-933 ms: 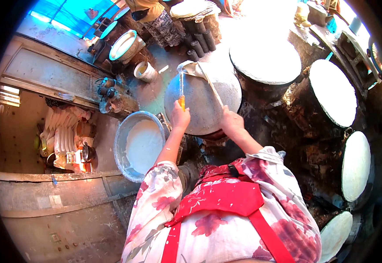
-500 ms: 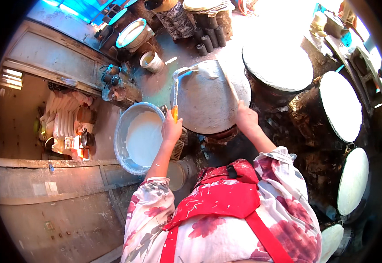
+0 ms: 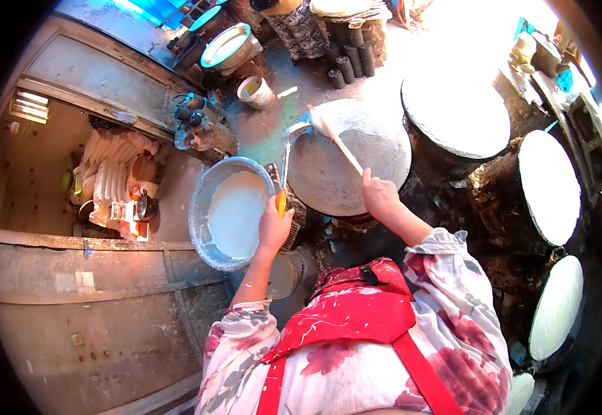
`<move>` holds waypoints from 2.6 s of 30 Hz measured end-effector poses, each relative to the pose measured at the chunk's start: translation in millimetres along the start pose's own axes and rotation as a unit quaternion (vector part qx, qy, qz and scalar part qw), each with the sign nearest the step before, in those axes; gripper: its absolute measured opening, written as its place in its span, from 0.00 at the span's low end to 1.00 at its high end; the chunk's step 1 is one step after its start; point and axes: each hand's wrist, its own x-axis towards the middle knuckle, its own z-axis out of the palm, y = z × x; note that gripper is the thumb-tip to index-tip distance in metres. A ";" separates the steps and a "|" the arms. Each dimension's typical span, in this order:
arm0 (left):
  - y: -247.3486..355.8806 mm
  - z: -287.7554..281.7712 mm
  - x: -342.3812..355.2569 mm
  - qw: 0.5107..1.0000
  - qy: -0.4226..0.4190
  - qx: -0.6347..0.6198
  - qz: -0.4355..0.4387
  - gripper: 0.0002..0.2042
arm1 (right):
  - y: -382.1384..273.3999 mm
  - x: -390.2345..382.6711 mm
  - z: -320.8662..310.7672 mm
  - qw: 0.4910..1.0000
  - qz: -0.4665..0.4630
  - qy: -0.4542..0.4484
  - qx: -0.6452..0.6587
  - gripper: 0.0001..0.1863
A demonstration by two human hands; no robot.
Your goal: The person spreads batter onto a heated griddle with a stick, flips the resulting flatbread with a thin tool, and removes it by hand. They repeat this process across several griddles and wipe a griddle clean between uses.
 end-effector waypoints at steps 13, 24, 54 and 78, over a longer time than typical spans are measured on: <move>-28.2 -26.7 -48.1 0.997 0.004 -0.034 -0.070 0.25 | 24.4 21.2 -28.3 0.997 -0.071 -0.025 -0.010 0.23; -37.5 -33.5 -87.2 0.963 -0.021 -0.199 -0.180 0.21 | 33.1 21.7 -35.5 0.984 -0.154 -0.063 -0.064 0.23; -6.5 -33.0 -125.6 0.859 -0.036 -0.429 -0.277 0.08 | 76.5 100.7 -44.9 0.974 -0.222 -0.038 -0.035 0.14; -5.4 -28.9 -155.5 0.971 -0.094 -0.137 -0.171 0.23 | 107.6 -63.9 -65.3 0.973 -0.212 -0.095 -0.002 0.16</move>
